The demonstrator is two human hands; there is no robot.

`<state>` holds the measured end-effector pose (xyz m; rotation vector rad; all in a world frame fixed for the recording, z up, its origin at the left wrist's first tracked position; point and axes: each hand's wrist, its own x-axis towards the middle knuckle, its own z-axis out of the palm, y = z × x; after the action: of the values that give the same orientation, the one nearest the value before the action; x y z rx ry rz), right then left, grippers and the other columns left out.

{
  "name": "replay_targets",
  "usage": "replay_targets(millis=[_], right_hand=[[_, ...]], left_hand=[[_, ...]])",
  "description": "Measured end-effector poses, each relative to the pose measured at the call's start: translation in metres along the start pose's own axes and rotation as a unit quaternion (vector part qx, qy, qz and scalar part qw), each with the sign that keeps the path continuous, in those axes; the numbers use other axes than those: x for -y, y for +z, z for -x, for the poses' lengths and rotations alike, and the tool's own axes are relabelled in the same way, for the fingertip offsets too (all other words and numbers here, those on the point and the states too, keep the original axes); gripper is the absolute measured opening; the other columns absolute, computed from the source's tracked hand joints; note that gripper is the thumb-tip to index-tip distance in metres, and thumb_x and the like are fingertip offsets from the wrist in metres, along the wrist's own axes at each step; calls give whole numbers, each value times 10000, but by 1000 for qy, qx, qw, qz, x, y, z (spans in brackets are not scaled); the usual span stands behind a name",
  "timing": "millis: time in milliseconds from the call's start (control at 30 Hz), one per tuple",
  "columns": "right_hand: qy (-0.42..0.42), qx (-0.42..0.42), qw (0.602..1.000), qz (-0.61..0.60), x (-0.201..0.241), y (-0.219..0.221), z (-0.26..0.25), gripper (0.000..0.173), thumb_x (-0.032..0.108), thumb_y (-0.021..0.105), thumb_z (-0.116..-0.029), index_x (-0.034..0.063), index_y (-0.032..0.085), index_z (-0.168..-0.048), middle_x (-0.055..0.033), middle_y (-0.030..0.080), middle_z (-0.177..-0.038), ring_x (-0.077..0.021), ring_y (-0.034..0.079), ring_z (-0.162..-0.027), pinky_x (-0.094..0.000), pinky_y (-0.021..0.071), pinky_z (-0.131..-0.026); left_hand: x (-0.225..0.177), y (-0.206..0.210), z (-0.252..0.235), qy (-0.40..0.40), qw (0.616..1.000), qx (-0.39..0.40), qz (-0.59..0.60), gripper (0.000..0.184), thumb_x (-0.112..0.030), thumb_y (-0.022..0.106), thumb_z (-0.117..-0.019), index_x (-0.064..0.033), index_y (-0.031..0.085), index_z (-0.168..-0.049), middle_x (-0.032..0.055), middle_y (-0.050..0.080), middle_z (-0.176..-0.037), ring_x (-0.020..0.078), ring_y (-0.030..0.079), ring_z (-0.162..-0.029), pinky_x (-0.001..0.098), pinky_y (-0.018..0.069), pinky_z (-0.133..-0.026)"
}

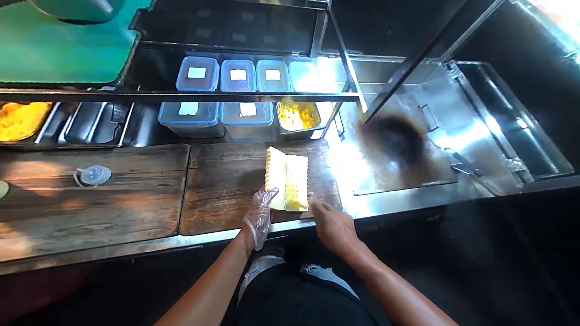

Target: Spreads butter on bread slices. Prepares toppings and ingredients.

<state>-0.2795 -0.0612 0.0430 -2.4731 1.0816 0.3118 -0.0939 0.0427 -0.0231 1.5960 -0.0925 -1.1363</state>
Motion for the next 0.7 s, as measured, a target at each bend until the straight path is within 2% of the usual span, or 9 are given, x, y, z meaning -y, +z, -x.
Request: replay_targets(millis=[33, 100, 167, 267, 333, 433, 533, 600, 700], right_hand=[[16, -15, 1000, -11, -2, -4, -17, 292, 292, 481, -1067, 213, 680, -1264, -97, 721, -1052, -316, 716, -846, -540, 580, -695], [5, -49, 999, 10, -10, -2, -38, 272, 289, 515, -1056, 204, 692, -1244, -94, 717, -1015, -307, 708, -796, -531, 579, -655], [-29, -20, 998, 44, -7, 0, -25, 268, 258, 493, -1043, 187, 689, -1211, -95, 702, -987, -302, 699, -756, -520, 574, -621], [-1, 92, 996, 17, 8, -17, 1, 320, 295, 408, -1077, 180, 673, -1216, -96, 711, -1068, -320, 716, -899, -554, 569, -725], [54, 88, 994, -45, 8, -27, -16, 305, 319, 452, -1084, 197, 686, -1236, -96, 731, -1086, -325, 716, -965, -592, 568, -803], [42, 4, 999, 28, 4, -25, -38, 260, 253, 525, -1036, 194, 697, -1222, -104, 727, -1003, -332, 714, -828, -564, 573, -671], [23, 110, 988, 104, 20, -38, -9, 275, 217, 461, -1026, 164, 671, -1196, -116, 709, -1027, -341, 712, -855, -547, 565, -675], [46, 153, 985, 72, 23, -48, -8, 297, 254, 426, -1056, 173, 676, -1194, -118, 715, -1035, -347, 711, -915, -569, 553, -720], [72, 51, 996, 0, 8, -38, -40, 259, 297, 504, -1057, 219, 703, -1203, -88, 735, -992, -319, 718, -878, -581, 566, -709]], left_hand=[[1, 1, -5, 11, 1000, 3, 13, 519, -425, 634, -995, -163, 543, -1433, 82, 639, -1345, 214, 626, -1204, 449, 540, -993], [3, 2, -7, 20, 1000, 4, 7, 503, -403, 636, -1000, -150, 549, -1425, 80, 642, -1338, 203, 630, -1197, 439, 542, -994], [-1, -2, -6, 28, 999, 10, -44, 511, -426, 631, -1000, -158, 554, -1427, 73, 630, -1364, 194, 607, -1236, 443, 518, -1028], [-11, -3, -2, 50, 991, 17, -120, 506, -438, 620, -1005, -156, 566, -1421, 68, 637, -1361, 178, 593, -1253, 434, 480, -1065], [-13, -2, 0, 51, 991, 21, -124, 519, -440, 619, -1004, -162, 551, -1437, 62, 627, -1378, 171, 584, -1269, 423, 471, -1080], [-14, 0, -1, 66, 986, 23, -149, 531, -449, 615, -1003, -149, 551, -1436, 73, 639, -1359, 168, 595, -1253, 416, 480, -1072], [-20, 0, -3, 69, 984, 39, -157, 509, -416, 616, -1011, -156, 552, -1443, 63, 647, -1352, 157, 605, -1243, 407, 482, -1072], [-19, 1, -2, 65, 986, 41, -151, 498, -419, 611, -1015, -164, 555, -1438, 60, 652, -1340, 157, 616, -1221, 408, 495, -1051], [-17, 4, -4, 74, 987, 35, -137, 480, -412, 588, -1026, -167, 560, -1437, 59, 653, -1340, 152, 613, -1229, 416, 493, -1061]])
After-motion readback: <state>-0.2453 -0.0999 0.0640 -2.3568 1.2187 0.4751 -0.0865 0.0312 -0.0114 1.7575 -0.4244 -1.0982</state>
